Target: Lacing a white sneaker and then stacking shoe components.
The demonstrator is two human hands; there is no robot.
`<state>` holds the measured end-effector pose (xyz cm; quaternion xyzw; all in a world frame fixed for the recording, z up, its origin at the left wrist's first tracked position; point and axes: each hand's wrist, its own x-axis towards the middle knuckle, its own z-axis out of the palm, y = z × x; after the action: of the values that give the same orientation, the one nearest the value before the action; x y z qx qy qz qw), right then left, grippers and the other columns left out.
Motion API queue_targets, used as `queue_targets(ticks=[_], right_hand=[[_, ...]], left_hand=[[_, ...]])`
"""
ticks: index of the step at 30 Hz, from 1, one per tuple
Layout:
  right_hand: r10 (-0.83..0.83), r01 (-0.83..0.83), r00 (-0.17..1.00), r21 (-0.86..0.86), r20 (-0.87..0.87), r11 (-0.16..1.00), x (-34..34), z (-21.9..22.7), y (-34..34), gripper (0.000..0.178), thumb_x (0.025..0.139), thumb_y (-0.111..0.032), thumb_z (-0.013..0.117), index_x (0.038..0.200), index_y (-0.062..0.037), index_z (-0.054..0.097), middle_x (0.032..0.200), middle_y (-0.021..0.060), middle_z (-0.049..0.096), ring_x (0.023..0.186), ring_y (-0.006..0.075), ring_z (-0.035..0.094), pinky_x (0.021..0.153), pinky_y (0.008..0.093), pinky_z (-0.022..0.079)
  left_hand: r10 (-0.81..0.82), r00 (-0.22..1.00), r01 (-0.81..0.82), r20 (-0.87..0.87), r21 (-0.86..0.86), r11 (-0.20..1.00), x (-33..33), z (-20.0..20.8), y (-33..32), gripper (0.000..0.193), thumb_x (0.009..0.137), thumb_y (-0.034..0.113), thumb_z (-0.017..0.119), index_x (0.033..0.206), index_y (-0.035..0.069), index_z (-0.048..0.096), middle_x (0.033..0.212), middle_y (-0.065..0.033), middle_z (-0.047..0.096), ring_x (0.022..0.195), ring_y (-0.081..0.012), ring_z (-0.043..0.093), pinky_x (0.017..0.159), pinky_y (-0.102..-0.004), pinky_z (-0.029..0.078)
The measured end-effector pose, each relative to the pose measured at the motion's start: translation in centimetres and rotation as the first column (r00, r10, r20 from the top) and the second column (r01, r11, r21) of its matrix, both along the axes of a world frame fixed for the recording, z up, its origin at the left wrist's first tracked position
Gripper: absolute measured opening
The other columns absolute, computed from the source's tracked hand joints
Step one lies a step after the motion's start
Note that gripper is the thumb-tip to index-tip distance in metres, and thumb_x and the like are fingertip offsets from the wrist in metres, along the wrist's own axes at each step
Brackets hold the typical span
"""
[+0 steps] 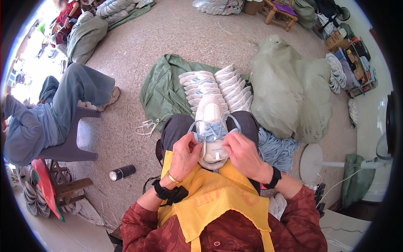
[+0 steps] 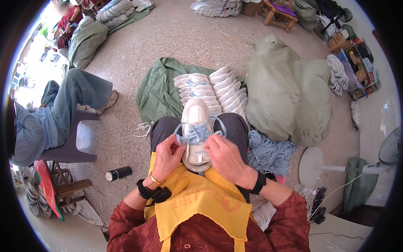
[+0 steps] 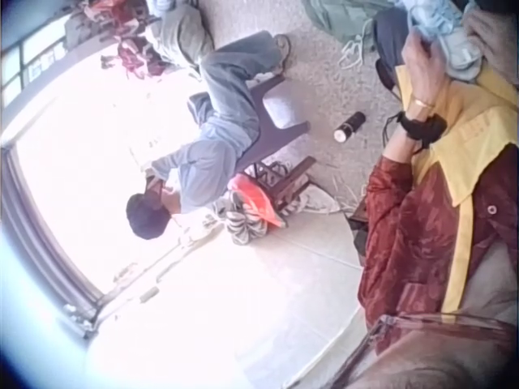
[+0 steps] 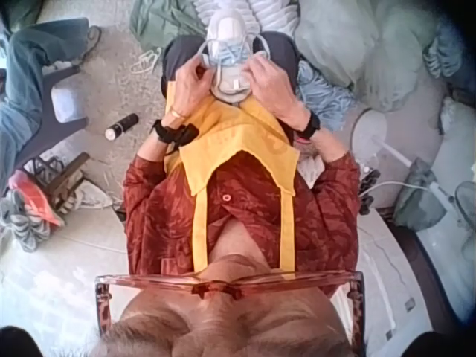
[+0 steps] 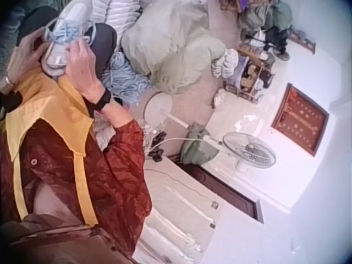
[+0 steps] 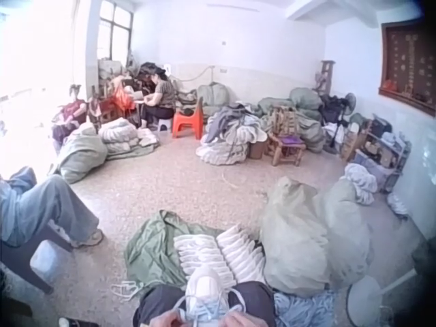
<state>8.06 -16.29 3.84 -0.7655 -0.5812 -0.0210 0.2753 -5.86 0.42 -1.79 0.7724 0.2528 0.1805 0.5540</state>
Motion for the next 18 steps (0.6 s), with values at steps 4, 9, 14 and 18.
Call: queue_targets(ticks=[4, 9, 14, 18], right_hand=[[0.089, -0.107, 0.786, 0.007, -0.612, 0.994, -2.5, 0.7, 0.1, 0.01, 0.093, 0.0, 0.062, 0.101, -0.0002, 0.056, 0.09, 0.0162, 0.062, 0.078, 0.0338, 0.066, 0.067, 0.042, 0.053], [0.015, -0.031, 0.882, -0.026, -0.472, 0.999, -2.4, -0.6, 1.2, 0.012, 0.093, -0.004, 0.066, 0.104, -0.0008, 0.063, 0.09, 0.0153, 0.063, 0.075, 0.0366, 0.066, 0.066, 0.0425, 0.053], [-0.023, -0.014, 0.915, -0.09, -0.403, 0.996, -2.3, -1.7, 2.2, 0.013, 0.091, -0.006, 0.068, 0.103, -0.0012, 0.067, 0.091, 0.0156, 0.064, 0.077, 0.0385, 0.066, 0.066, 0.0448, 0.053], [-0.057, 0.015, 0.929, -0.116, -0.367, 0.993, -2.4, -2.0, 2.6, 0.011, 0.089, -0.007, 0.069, 0.099, -0.0028, 0.069, 0.09, 0.0142, 0.064, 0.077, 0.0373, 0.067, 0.066, 0.0443, 0.054]], left_hand=[[-0.006, 1.0, 0.005, -0.013, -0.034, 0.999, -0.1, 0.1, 0.1, 0.019, 0.084, 0.001, 0.072, 0.081, -0.002, 0.054, 0.068, -0.0123, 0.061, 0.06, -0.0227, 0.062, 0.058, -0.0349, 0.049], [-0.025, 1.0, 0.025, 0.003, -0.072, 0.997, -0.2, 0.0, 0.3, 0.018, 0.086, 0.0, 0.071, 0.083, -0.002, 0.054, 0.069, -0.0128, 0.063, 0.06, -0.0214, 0.063, 0.058, -0.0333, 0.05], [-0.026, 0.999, 0.03, 0.034, -0.134, 0.99, -0.4, 0.0, 0.3, 0.015, 0.087, 0.0, 0.069, 0.084, -0.003, 0.054, 0.069, -0.0131, 0.063, 0.06, -0.0208, 0.063, 0.057, -0.033, 0.049], [-0.015, 1.0, 0.015, -0.018, 0.001, 1.0, -0.1, 1.0, 0.1, 0.014, 0.087, -0.001, 0.067, 0.083, -0.003, 0.054, 0.068, -0.0158, 0.061, 0.059, -0.0258, 0.062, 0.056, -0.0368, 0.047]])
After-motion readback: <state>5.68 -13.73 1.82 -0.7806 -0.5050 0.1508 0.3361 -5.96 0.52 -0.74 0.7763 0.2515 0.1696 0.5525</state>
